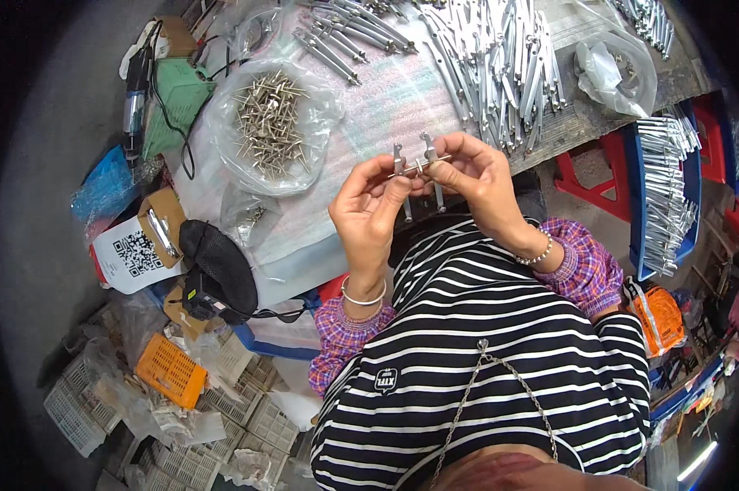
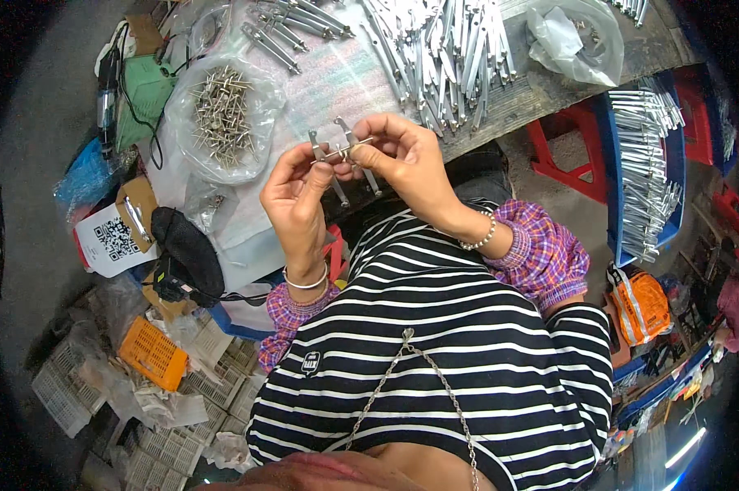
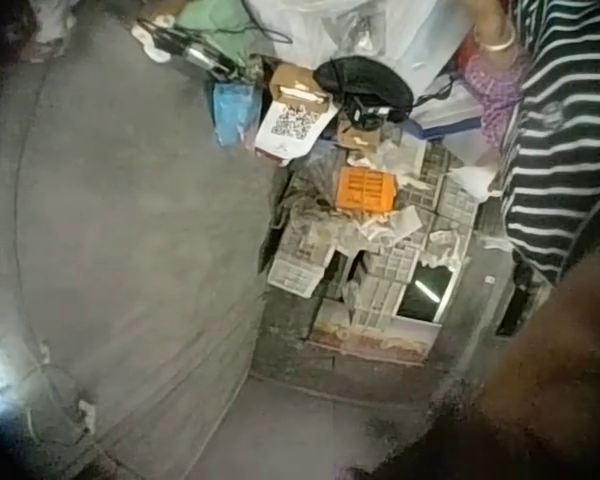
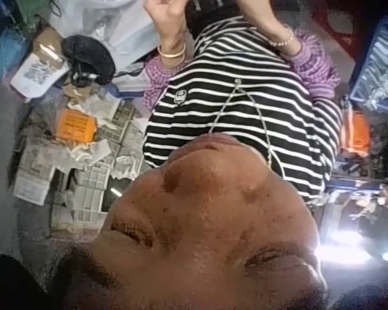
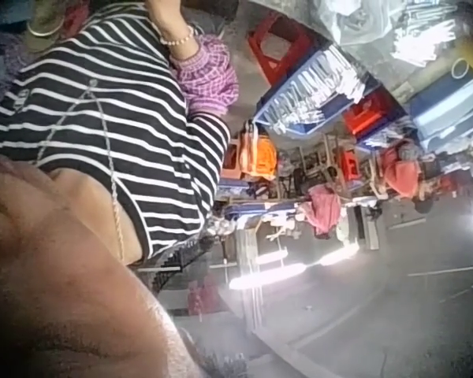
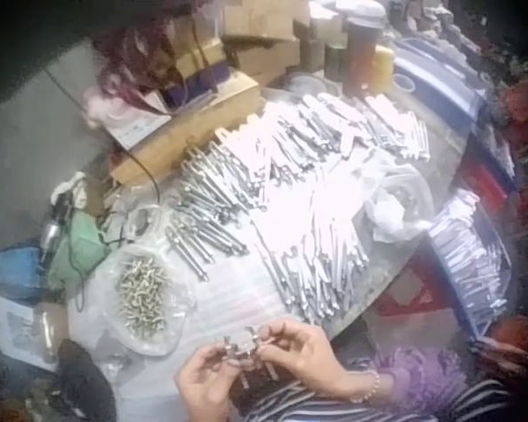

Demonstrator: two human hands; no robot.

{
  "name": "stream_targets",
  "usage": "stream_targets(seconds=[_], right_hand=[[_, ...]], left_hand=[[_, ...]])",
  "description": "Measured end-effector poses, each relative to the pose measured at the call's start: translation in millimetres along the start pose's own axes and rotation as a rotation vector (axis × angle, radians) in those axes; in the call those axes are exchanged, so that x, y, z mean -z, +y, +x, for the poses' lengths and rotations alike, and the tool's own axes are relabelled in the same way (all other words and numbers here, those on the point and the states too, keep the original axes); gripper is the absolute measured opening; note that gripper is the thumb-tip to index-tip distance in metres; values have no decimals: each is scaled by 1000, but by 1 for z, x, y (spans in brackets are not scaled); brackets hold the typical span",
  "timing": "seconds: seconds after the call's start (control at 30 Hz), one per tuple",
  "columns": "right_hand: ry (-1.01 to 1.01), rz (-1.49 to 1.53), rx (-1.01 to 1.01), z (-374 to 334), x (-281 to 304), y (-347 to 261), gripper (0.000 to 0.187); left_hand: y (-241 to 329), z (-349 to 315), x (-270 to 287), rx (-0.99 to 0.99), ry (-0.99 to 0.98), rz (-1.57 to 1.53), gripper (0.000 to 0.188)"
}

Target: Assembling small metal frames with pins or screws manually at a workbench.

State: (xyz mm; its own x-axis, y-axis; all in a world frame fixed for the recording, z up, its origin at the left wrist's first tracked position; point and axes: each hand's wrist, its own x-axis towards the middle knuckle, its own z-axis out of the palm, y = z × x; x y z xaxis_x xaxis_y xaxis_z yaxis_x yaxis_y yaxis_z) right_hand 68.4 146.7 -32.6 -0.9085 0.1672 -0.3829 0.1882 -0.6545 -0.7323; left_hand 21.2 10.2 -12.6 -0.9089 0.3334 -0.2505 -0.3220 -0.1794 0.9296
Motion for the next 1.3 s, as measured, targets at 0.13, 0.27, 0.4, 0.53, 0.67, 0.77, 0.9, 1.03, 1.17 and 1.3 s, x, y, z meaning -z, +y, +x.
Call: stream_targets(seconds=[0.13, 0.27, 0.4, 0.53, 0.67, 0.77, 0.9, 1.03, 1.17, 1.3], right_hand=[[-7, -33, -4, 2, 6, 5, 20], [-29, -2, 28, 2, 4, 6, 23], [-47, -91, 46, 1, 1, 2, 23], [-50, -100, 13, 3, 4, 3, 22], [-28, -134, 47, 2, 1, 3, 20], [-13, -144, 71, 3, 1, 4, 18], [-8, -123, 59, 3, 2, 6, 17], [-47, -157, 116, 3, 2, 7, 17], [-37, -162, 54, 6, 1, 1, 16], [-16, -137, 7, 9, -1, -1, 17]], left_hand=[[-2, 0, -1, 0, 20, -7, 22], [-4, 0, 3, -29, 54, 22, 20], [-6, 1, 3, -48, 68, 43, 19], [-6, -1, 1, -59, 100, 92, 18], [-8, -1, 0, -116, 84, 122, 16], [-12, -1, 0, -134, 87, 112, 16], [-13, -1, -1, -97, 119, 100, 16], [-15, -1, 1, -143, 73, 176, 16], [-12, 1, -3, -82, 96, 151, 17], [-13, 6, -1, -29, 100, 68, 18]])
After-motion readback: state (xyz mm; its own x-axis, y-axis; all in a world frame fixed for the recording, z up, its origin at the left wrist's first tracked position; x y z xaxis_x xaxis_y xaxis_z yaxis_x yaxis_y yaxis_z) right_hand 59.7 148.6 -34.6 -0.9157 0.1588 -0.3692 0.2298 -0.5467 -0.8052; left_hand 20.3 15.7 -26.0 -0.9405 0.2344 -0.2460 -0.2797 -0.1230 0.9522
